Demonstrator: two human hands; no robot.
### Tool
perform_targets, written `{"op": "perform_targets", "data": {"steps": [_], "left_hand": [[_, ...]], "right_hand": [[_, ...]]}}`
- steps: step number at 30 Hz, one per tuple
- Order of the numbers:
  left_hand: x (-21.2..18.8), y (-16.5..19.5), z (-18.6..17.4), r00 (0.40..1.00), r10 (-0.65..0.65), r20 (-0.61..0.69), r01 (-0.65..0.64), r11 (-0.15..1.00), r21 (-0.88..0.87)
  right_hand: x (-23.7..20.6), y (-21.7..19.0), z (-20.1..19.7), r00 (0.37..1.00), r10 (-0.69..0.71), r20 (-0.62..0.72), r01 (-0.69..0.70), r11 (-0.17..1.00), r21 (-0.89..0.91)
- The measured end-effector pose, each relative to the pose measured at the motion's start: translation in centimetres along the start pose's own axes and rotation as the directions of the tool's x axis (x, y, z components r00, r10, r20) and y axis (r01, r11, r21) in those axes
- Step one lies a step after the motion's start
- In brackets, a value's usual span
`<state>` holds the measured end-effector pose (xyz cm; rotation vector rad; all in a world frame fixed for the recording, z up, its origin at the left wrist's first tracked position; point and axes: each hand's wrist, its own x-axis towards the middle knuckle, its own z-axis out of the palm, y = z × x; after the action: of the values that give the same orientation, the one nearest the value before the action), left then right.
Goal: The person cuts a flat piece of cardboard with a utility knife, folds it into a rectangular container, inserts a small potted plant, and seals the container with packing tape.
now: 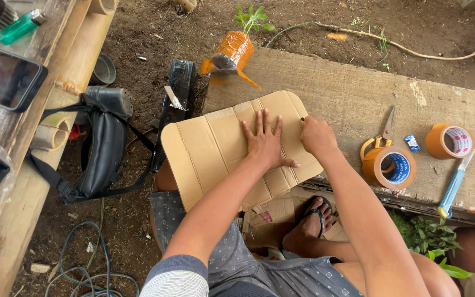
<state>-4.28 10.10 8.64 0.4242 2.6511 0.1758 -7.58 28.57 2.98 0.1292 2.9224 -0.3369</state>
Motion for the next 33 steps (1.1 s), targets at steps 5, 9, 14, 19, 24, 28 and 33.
{"op": "perform_targets", "data": {"steps": [5,9,14,19,24,28,33], "left_hand": [[0.0,0.0,0.0,1.000,-0.007,0.002,0.007,1.000,0.008],[0.0,0.0,0.0,1.000,-0.001,0.002,0.001,1.000,0.014],[0.2,0.1,0.3,1.000,-0.001,-0.004,0.001,1.000,0.014],[0.5,0.1,0.7,1.000,0.000,-0.028,0.000,1.000,0.013],[0.7,0.1,0.9,0.999,0.003,-0.046,-0.002,1.000,0.023],[0.6,0.2,0.8,1.000,-0.008,-0.026,0.009,1.000,0.019],[0.3,0.4,0.3,1.000,-0.002,-0.006,0.002,0.999,0.032]], "right_hand": [[-1.2,-0.2,-0.6,1.000,0.010,-0.012,-0.010,1.000,-0.029],[-2.4,0.0,-0.8,0.999,0.050,0.020,-0.050,0.999,0.007],[-3.6,0.5,-0.6,0.999,0.036,0.002,-0.036,0.999,-0.020],[-5.1,1.5,-0.5,1.000,0.031,0.002,-0.031,0.999,-0.037],[-7.1,2.4,-0.4,0.999,0.039,-0.010,-0.040,0.998,-0.047],[-8.9,3.0,-0.5,0.998,0.059,0.011,-0.059,0.997,-0.053],[-11.9,4.4,-0.7,0.997,0.077,0.018,-0.075,0.996,-0.055]]}}
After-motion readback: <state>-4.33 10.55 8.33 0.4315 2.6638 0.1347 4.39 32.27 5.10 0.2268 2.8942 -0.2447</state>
